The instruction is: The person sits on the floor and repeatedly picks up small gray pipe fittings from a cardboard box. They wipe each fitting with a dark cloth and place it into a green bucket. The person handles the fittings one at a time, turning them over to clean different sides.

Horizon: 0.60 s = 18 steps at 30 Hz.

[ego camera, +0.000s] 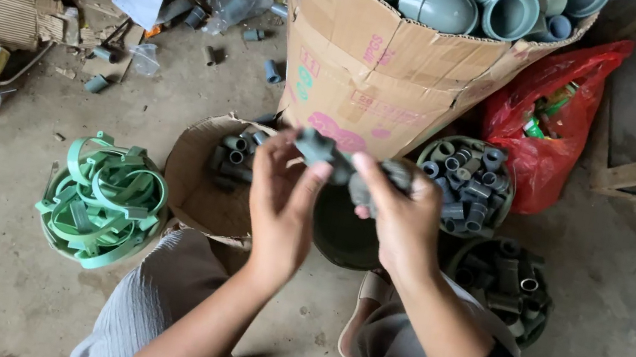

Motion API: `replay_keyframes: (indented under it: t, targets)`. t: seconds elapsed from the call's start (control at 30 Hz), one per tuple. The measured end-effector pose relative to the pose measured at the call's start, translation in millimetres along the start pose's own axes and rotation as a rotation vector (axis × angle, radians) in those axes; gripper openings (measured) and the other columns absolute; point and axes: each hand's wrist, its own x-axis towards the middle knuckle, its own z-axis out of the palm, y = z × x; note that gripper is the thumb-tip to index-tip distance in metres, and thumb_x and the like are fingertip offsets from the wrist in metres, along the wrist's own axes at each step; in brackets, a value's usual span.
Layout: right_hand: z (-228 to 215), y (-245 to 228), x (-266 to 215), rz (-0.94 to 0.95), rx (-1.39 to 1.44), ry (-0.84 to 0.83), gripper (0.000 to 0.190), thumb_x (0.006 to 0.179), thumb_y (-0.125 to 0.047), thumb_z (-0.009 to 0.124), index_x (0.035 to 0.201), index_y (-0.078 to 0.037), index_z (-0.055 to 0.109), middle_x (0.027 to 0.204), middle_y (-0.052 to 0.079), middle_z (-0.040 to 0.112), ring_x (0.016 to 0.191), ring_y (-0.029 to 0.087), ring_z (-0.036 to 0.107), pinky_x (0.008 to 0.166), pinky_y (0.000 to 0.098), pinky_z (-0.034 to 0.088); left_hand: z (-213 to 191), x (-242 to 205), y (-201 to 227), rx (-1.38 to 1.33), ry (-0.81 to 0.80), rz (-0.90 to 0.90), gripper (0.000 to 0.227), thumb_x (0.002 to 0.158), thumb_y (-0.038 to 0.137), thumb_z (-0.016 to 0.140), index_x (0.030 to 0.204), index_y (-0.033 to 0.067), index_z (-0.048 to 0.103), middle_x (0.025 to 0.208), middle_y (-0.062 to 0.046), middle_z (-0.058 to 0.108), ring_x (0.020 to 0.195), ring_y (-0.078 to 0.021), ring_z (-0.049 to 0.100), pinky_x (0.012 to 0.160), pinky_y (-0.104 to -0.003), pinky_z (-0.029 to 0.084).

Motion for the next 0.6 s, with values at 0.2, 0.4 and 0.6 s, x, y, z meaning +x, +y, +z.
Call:
replay_keyframes:
  t: [0.2,0.4,0.6]
  targets:
    - [3,-19,-20,-0.576,-0.102,-0.241,0.036,0.113,-0.031,0.039,0.135,-0.008,0.057,0.135,0.019,0.059,0.123,0.031,0.06,0.105,0.0489,0.05,-2,5,-3,-0.384,0.005,-0.393,0.052,0.11,0.031,0.04,0.145,-0.0069,0.046,0.104,-0.019,0.057,0.079,-0.0204,0.061,0.061,-0.025,0.047]
    - [10,0,-15,-0.862,-0.506,-0.364,0.031,0.109,-0.017,0.048,0.131,-0.017,0.069,0.119,0.004,0.056,0.119,0.026,0.058,0.106,0.0409,0.045,-5,-12,-19,0.172,-0.054,-0.155,0.034,0.112,0.023,0.035,0.124,0.0043,0.061,0.1,-0.018,0.066,0.097,-0.0286,0.062,0.089,-0.043,0.05]
    - [7,-6,-4,-0.263,-0.091,-0.327,0.016,0.106,-0.017,0.055,0.114,-0.01,0.068,0.108,0.008,0.067,0.106,0.02,0.06,0.105,0.0397,0.046,-1,-13,18,0.325,-0.17,-0.16,0.027,0.109,0.022,0.036,0.13,0.0114,0.049,0.07,-0.012,0.066,0.067,-0.0271,0.062,0.068,-0.042,0.052]
